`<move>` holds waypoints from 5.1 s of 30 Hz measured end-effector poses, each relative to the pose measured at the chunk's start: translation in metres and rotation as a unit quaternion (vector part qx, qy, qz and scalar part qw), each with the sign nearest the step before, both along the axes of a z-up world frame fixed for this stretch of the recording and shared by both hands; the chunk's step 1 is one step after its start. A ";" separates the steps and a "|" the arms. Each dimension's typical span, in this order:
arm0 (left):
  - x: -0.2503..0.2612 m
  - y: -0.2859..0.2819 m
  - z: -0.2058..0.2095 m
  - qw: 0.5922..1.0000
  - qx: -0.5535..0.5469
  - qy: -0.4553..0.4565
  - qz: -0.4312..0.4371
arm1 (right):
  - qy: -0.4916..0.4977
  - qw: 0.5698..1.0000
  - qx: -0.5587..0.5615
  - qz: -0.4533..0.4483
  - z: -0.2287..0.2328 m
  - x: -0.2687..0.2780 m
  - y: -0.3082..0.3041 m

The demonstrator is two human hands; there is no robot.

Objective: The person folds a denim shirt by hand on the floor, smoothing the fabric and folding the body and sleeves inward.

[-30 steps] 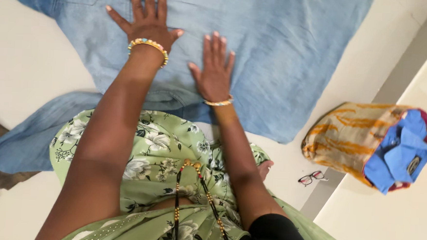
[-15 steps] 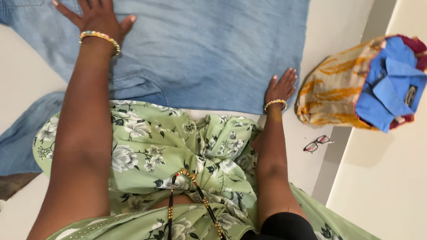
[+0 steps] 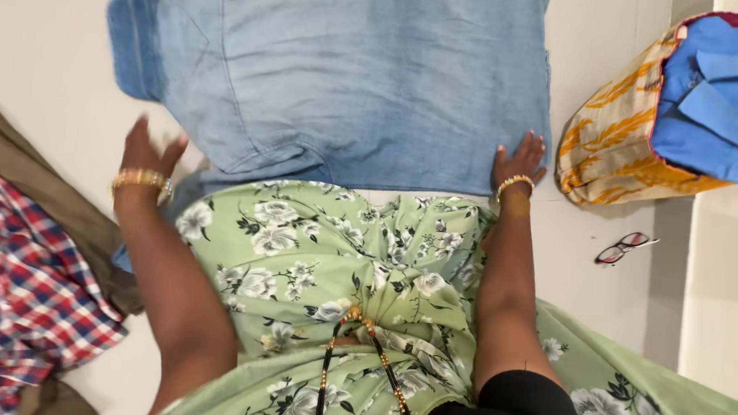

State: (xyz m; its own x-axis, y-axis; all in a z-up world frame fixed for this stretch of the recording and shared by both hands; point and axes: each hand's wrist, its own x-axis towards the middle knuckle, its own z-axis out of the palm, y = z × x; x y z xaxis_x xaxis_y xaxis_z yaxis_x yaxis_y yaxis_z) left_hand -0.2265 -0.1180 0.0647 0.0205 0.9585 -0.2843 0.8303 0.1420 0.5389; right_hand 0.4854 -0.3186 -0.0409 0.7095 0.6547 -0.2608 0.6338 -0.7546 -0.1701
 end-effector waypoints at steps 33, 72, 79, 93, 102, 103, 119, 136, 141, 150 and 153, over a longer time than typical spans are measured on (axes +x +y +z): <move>-0.100 -0.133 0.018 0.959 0.139 0.089 0.231 | 0.254 0.926 0.077 -0.269 0.019 0.026 -0.059; 0.137 0.113 0.000 0.854 0.101 -0.470 0.199 | 0.484 0.736 0.391 -0.269 0.054 0.032 0.153; 0.149 0.060 0.001 0.973 -0.061 0.221 -0.018 | 0.220 0.882 0.415 -0.039 -0.022 -0.007 0.121; 0.102 0.096 -0.009 0.974 -0.185 0.125 -0.039 | -0.065 0.977 0.180 0.097 0.004 -0.042 0.136; 0.096 0.105 -0.029 0.993 -0.032 0.090 0.068 | -0.080 0.984 0.135 0.083 0.000 -0.042 0.140; 0.096 0.107 -0.031 0.993 -0.025 0.083 0.074 | -0.082 0.985 0.133 0.079 0.000 -0.043 0.140; 0.043 0.101 -0.012 0.962 -0.201 0.183 0.012 | -0.106 0.976 0.160 0.099 -0.007 -0.040 0.137; 0.047 0.101 -0.024 0.997 0.011 0.002 0.079 | -0.102 0.980 0.153 0.082 -0.004 -0.043 0.141; 0.057 0.109 -0.035 0.995 0.030 -0.014 0.099 | -0.103 0.980 0.154 0.072 -0.002 -0.044 0.144; 0.059 0.119 -0.048 0.989 0.003 0.110 0.098 | -0.108 0.977 0.170 0.068 -0.001 -0.044 0.144; 0.060 0.122 -0.050 0.985 -0.013 0.151 0.084 | -0.103 0.978 0.170 0.066 -0.001 -0.042 0.143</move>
